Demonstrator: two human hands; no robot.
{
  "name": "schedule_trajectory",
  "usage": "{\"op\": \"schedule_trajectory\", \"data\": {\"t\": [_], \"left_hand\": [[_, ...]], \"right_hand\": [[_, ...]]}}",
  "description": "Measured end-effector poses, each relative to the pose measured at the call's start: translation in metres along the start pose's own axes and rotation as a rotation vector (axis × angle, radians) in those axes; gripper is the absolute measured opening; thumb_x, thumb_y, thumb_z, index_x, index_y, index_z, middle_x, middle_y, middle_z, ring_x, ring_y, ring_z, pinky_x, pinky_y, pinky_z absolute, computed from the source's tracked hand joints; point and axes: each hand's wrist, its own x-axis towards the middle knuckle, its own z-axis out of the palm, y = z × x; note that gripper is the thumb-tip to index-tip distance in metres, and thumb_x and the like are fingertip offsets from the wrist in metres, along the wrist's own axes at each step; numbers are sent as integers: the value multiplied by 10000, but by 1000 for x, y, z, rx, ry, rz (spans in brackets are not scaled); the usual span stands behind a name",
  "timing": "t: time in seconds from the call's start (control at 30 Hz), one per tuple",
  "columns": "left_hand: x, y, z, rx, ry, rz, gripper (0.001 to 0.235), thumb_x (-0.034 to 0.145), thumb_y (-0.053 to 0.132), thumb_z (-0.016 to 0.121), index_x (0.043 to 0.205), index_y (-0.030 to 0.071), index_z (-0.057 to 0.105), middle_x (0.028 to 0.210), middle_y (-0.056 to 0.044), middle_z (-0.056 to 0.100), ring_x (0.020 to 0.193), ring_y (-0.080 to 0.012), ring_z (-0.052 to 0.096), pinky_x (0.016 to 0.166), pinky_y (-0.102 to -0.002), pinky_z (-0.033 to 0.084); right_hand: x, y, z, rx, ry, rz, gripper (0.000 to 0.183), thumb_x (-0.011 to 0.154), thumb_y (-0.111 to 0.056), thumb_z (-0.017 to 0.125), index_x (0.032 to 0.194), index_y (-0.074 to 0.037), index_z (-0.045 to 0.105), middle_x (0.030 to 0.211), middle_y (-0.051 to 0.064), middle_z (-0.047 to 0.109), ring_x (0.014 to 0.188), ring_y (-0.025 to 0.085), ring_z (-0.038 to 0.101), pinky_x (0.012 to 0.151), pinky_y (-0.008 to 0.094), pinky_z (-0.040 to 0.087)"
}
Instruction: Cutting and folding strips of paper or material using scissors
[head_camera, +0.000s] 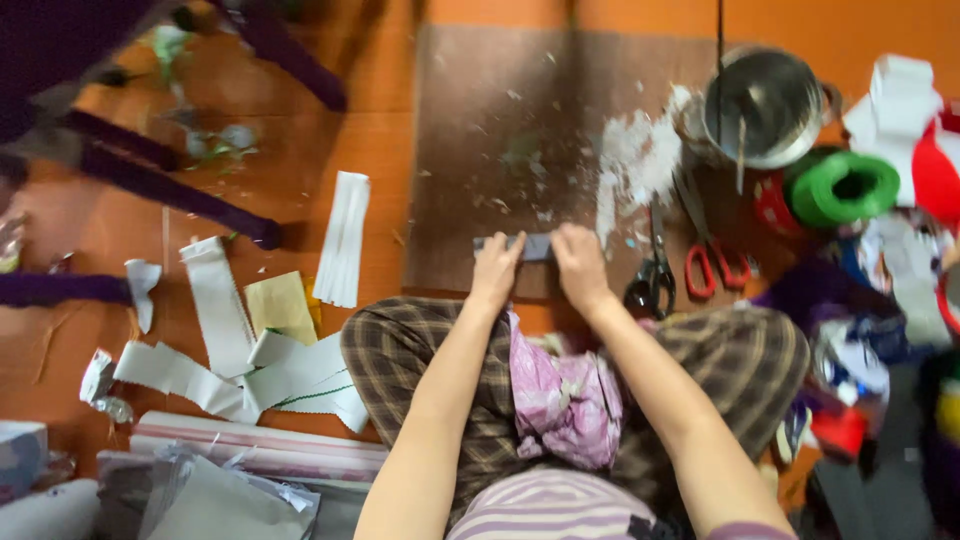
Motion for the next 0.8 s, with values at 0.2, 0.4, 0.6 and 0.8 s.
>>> {"op": "schedule_trajectory", "data": {"t": [0.2,0.4,0.6,0.8], "left_hand": [[-17,-6,31,-22,-4,-72,240,1009,238,548,1196,273,696,936,-42,553,862,-241,622,609,-370,583],[-2,-6,-2,-524,26,-260,281,876,138,666,1138,158,765,975,-146,583,841,-345,575,748,-416,486],[-8,-16,-4,-516,71,-333,369,777,66,695,1146,84,700,1091,-210,609,977,-457,601,871,-481,529],[-11,-32,-10,-468,100,-409,241,857,-5,589,1059,92,677,1045,-194,605,961,-429,601,883,-477,509]], "right_hand": [[14,-68,-21,276,-63,-199,376,1034,-53,414,1326,138,554,1427,346,499,1344,457,497,1131,478,409],[-18,-59,18,74,-270,-88,719,899,-418,571,1495,-27,480,1615,233,395,1484,434,366,1156,567,319],[-16,-62,2,-20,-514,4,748,910,-565,483,1591,-286,350,1698,109,273,1567,423,199,1162,697,204],[-28,-38,18,-93,-570,56,740,910,-648,405,1589,-365,321,1703,141,238,1553,447,199,1160,722,162]]}}
